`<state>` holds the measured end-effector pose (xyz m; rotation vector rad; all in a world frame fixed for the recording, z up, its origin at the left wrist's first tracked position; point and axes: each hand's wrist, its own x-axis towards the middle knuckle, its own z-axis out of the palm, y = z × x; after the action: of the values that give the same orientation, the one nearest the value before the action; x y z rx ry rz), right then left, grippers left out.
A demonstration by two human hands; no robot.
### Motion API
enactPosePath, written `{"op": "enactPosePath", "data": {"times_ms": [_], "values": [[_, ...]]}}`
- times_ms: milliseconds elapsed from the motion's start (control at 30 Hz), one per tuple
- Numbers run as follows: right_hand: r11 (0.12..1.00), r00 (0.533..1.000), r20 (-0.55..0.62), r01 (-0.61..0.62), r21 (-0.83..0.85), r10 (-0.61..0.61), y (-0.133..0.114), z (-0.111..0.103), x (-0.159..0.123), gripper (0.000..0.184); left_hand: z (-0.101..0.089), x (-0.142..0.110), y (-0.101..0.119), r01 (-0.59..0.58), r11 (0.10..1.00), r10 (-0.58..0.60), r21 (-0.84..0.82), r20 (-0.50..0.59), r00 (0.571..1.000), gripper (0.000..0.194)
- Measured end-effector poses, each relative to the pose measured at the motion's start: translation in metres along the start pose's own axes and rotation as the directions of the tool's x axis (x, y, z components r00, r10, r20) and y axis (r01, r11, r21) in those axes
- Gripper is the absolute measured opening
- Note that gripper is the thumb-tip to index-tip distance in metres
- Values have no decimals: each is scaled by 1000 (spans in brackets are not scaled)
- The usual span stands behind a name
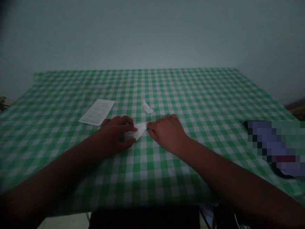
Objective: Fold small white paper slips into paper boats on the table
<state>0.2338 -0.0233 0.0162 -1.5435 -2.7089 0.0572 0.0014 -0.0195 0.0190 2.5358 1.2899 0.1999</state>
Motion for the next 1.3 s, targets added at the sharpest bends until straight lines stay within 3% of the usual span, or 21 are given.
{"op": "enactPosePath", "data": {"times_ms": [300,633,767,900,1067,1300], "values": [[1000,1000,-6,12,28,-11,-2,0,1,29,-7,5,-8,-21,995,27,-101,57,998,31],[956,957,-53,287,66,-284,-15,4,-13,28,-7,9,-24,-47,981,55,-186,39,998,33],[943,944,-36,328,46,-327,-20,1,-16,30,-7,8,-24,-51,983,60,-174,45,997,32],[954,955,-13,297,50,-297,-21,0,-17,31,-6,8,-25,-74,982,82,-176,41,996,32],[983,985,-14,170,68,-169,-19,4,-15,32,-4,8,-28,-104,973,112,-206,27,993,29],[998,999,23,41,-43,-40,-13,-4,-16,36,-6,8,-26,-93,971,104,-221,38,994,22]]}}
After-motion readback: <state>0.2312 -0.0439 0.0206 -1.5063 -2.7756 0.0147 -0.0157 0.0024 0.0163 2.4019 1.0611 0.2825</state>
